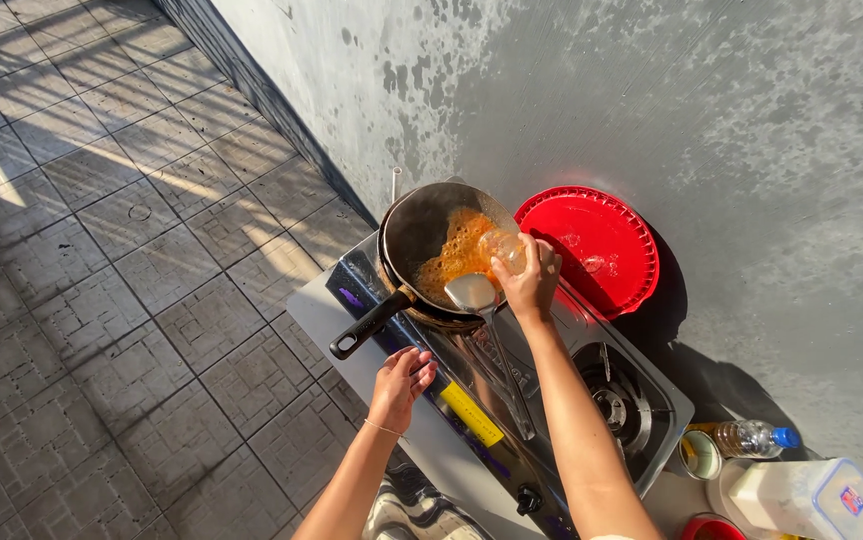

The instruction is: The person is cooking a dish in a pan on a portable stove, adding ingredients and stirring.

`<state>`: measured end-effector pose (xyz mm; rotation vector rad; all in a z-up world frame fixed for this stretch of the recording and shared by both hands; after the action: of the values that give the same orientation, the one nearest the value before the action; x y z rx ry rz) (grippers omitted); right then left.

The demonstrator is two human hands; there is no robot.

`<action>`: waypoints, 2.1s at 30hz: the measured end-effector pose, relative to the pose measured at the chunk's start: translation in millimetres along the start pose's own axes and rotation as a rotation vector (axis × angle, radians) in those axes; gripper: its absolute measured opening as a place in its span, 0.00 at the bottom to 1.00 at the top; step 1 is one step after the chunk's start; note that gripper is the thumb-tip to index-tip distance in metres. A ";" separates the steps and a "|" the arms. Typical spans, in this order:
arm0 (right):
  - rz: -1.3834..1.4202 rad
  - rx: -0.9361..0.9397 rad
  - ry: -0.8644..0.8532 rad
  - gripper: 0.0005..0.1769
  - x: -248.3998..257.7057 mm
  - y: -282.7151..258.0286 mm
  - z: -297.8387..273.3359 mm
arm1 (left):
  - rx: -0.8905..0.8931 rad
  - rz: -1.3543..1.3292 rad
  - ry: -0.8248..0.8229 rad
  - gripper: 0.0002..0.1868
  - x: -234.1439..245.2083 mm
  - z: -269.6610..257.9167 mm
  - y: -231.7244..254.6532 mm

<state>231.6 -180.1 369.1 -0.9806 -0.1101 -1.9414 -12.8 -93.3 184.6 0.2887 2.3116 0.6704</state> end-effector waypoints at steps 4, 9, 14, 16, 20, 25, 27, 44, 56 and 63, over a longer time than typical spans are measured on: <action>0.059 -0.044 0.107 0.33 19.5 -1.4 -3.9 | -0.005 -0.008 0.002 0.19 -4.2 -4.4 6.1; 0.054 -0.092 0.036 0.34 5.3 13.6 -1.1 | -0.002 -0.015 -0.053 0.16 -12.7 -5.8 -0.1; 0.258 -0.239 0.183 0.29 9.3 38.8 -8.3 | -0.001 0.074 -0.083 0.16 -35.2 -22.2 8.0; 0.315 -0.321 0.226 0.27 23.8 35.7 -12.2 | 0.006 0.118 -0.092 0.16 -42.4 -23.4 4.9; 1.263 -1.246 0.179 0.33 -16.4 71.9 -55.6 | -0.129 0.215 -0.225 0.19 -75.7 -22.3 11.9; 1.854 -1.490 0.049 0.36 -29.3 51.0 -80.6 | -0.332 0.349 -0.331 0.21 -112.1 -32.9 24.5; 1.889 -1.523 0.082 0.38 -13.6 32.9 -81.1 | -0.406 0.393 -0.368 0.21 -121.7 -37.2 26.6; 0.001 -0.026 0.000 0.32 -7.7 4.9 2.0 | -0.377 0.373 -0.175 0.20 -77.7 -46.2 55.4; 0.059 -0.074 0.084 0.31 -0.9 20.0 4.4 | -0.388 0.364 -0.148 0.19 -78.1 -38.8 63.8; 0.127 -0.036 0.095 0.32 9.8 8.1 -0.7 | -0.388 0.303 -0.176 0.19 -85.0 -36.5 62.8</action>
<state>234.9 -191.8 372.8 -0.8953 0.0403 -1.8751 25.2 -86.9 289.5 0.4975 1.9371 1.1753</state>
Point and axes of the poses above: each hand's wrist, its own z-axis towards the middle knuckle, its own x-axis out of the back of the hand, y = z × x, the point moved 8 cm from there along z, towards the middle knuckle, and after that the axes turned 2 degrees about z, right-handed, at the moved point
